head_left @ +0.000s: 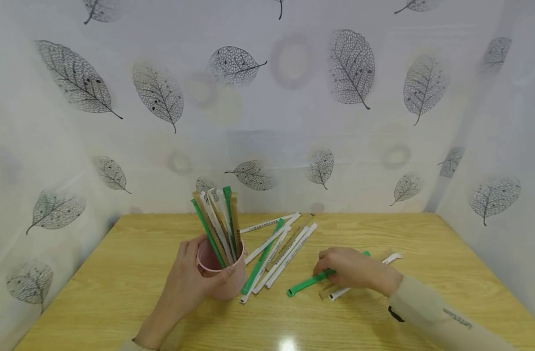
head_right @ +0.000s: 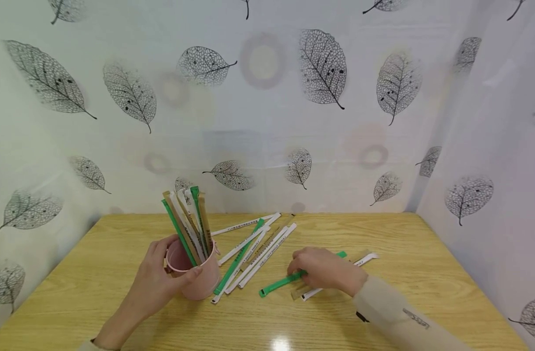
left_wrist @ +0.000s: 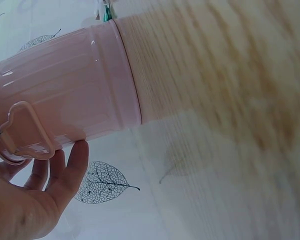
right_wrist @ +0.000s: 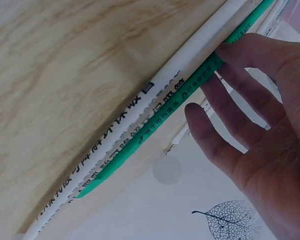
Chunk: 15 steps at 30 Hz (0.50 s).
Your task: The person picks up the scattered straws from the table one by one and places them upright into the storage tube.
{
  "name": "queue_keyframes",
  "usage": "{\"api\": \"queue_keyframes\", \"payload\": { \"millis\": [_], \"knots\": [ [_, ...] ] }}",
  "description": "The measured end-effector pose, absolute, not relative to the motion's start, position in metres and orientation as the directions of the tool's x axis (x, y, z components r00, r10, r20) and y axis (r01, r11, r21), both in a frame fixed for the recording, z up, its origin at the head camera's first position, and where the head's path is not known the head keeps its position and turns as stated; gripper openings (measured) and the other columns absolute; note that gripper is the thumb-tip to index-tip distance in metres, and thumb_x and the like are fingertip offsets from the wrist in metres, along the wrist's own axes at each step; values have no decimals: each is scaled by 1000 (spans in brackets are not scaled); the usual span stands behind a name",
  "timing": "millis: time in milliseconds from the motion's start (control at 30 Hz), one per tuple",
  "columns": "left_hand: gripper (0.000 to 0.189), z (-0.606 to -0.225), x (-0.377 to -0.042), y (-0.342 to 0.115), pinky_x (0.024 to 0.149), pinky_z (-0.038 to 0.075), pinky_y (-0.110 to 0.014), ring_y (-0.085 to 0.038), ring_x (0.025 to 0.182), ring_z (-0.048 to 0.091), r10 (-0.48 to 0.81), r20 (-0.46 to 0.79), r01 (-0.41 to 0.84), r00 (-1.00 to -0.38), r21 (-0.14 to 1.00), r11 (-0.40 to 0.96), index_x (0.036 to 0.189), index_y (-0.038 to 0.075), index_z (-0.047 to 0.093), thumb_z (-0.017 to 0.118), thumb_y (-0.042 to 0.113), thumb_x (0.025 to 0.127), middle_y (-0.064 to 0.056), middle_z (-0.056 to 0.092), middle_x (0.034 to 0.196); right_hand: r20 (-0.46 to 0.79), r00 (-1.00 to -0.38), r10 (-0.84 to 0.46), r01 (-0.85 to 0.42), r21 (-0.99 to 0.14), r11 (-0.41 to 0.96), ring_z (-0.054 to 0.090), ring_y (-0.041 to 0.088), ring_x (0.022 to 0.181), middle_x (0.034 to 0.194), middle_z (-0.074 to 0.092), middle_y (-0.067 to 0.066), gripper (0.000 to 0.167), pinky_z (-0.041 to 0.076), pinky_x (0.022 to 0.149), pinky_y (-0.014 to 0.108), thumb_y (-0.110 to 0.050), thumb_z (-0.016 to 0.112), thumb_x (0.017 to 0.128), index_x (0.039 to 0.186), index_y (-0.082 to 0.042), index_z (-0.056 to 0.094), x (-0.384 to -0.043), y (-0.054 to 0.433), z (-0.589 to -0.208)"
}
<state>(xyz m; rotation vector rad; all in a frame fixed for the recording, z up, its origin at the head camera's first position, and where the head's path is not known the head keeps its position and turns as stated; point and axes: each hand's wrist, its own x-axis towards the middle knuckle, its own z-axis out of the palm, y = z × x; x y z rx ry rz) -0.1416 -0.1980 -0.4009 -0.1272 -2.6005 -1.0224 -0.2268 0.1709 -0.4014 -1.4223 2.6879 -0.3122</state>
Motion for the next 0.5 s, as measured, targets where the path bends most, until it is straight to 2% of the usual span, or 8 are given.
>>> {"api": "queue_keyframes", "payload": {
  "millis": [333,500],
  "knots": [
    [88,-400,-142,-198,85,59,-47,-34,112,62,-34,355,214,-934,635,743,145,6,46,82,55,80,-17,51,127,26,-583,-812,-788,-259,558,54,-1,76,87,63,-8,28,52,67,19,4,77,81,99,-17,77,-230,171,-402],
    [89,-401,-143,-199,85,59,-47,-33,112,62,-33,362,218,-932,629,746,144,5,47,82,55,80,-17,51,126,117,-543,-832,-833,-201,515,55,2,75,88,63,-4,28,52,66,17,6,74,81,100,-15,75,-233,170,-403]
  ]
}}
